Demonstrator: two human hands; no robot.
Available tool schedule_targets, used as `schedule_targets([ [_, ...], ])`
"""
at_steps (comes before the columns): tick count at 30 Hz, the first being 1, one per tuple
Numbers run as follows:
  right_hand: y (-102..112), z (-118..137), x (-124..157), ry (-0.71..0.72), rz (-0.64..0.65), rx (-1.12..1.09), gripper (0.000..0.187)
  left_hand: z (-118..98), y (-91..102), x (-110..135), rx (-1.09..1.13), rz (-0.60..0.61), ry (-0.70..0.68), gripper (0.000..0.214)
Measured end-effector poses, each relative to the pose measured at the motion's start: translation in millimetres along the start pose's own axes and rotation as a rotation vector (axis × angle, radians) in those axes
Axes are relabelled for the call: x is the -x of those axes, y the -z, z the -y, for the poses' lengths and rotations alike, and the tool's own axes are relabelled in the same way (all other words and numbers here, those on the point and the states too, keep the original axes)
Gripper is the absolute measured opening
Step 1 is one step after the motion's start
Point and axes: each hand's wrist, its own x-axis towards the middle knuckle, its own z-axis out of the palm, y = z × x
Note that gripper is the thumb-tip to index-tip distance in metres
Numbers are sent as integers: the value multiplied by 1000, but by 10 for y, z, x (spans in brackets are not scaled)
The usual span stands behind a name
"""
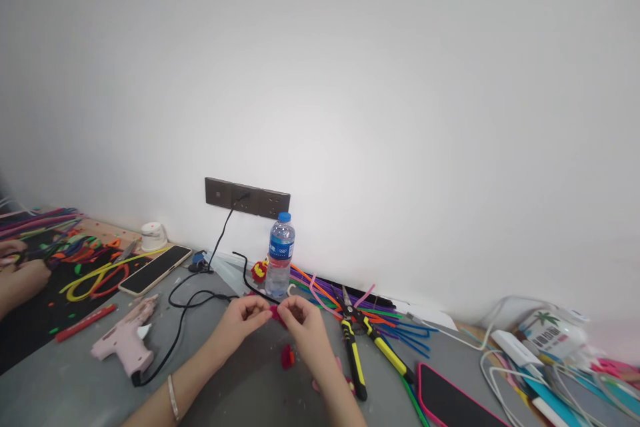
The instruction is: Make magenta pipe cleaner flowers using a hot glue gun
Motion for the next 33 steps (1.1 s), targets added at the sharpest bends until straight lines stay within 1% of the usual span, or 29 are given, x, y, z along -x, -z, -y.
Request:
schedule_targets([
  [5,-6,51,19,-9,15,3,42,13,1,-1,2,3,8,26],
  [12,-21,57,15,12,25,9,38,19,0,3,-10,-4,-9,25],
  [15,-15,38,9,13,18,-4,38,-15,0,19,-19,-14,0,25],
  [19,17,-3,-2,45,-22,-12,34,-34,3,18,-18,-26,18,27],
  [22,33,-15,-6,50,-14,5,32,-35,1,17,-10,-28,17,27],
  [27,28,11,10,19,17,64,33,-45,3,23,-14,-29,19,27],
  [33,25,38,24,22,16,93,33,-9,1,15,-21,-7,-17,28],
])
